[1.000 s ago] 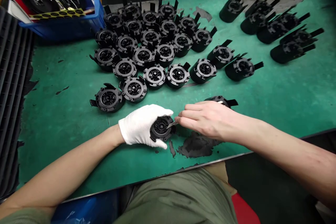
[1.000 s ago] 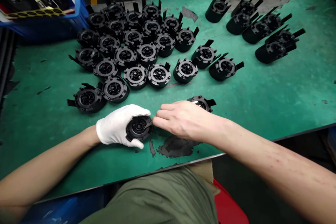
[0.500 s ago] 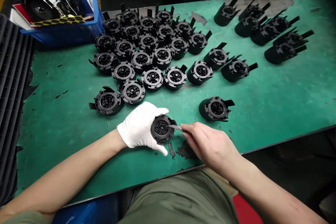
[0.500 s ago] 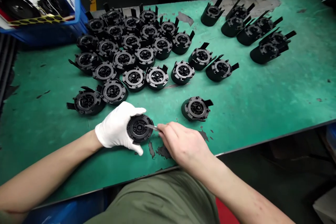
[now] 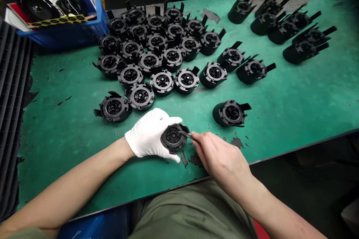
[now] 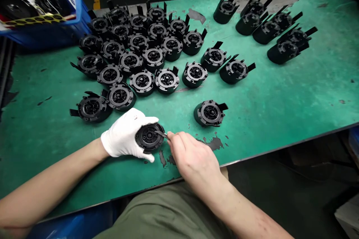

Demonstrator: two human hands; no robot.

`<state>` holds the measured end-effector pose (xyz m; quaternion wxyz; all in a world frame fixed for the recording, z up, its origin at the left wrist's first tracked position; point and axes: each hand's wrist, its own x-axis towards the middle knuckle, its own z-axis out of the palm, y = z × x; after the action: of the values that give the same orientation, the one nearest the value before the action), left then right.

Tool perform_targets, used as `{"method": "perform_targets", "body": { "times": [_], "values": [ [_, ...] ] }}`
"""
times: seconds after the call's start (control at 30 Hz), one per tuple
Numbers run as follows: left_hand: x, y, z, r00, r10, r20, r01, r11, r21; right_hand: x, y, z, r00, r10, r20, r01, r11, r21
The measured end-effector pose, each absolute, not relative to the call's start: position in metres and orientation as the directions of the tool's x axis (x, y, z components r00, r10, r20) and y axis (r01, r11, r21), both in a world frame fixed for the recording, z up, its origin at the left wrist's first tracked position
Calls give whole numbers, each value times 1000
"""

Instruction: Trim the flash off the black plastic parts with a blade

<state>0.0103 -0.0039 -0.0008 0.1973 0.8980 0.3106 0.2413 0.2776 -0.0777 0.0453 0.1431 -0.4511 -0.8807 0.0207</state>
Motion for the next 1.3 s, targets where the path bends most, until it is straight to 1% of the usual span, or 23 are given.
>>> {"method": "perform_targets", "body": {
  "times": [0.17,0.3,0.37,0.53,0.63,0.83,1.0,1.13,1.3],
  "values": [
    [9,-3,-2,693,657,297,467,-724,508,280,-78,43,-564,797,216,790,597,-141],
    [9,-4,-2,695,657,293,466,-722,511,280,-77,43,-552,798,242,778,597,-194],
    [9,-4,-1,695,651,306,456,-727,513,280,-76,42,-556,792,251,770,605,-202],
    [9,-3,-1,695,667,269,473,-706,528,281,-77,42,-576,788,215,777,610,-155],
    [9,-3,-1,696,670,260,475,-700,533,281,-77,44,-579,785,220,781,611,-129],
    [10,-3,-2,690,645,329,453,-739,499,280,-77,47,-599,782,170,777,620,-113],
    [10,-3,-3,694,662,284,468,-714,520,280,-76,52,-624,766,155,765,639,-79],
    [10,-3,-3,692,676,252,481,-693,537,280,-75,53,-626,766,145,764,640,-86],
    [10,-3,-3,692,666,279,464,-707,534,282,-77,51,-617,779,112,768,627,-129]
  ]
}}
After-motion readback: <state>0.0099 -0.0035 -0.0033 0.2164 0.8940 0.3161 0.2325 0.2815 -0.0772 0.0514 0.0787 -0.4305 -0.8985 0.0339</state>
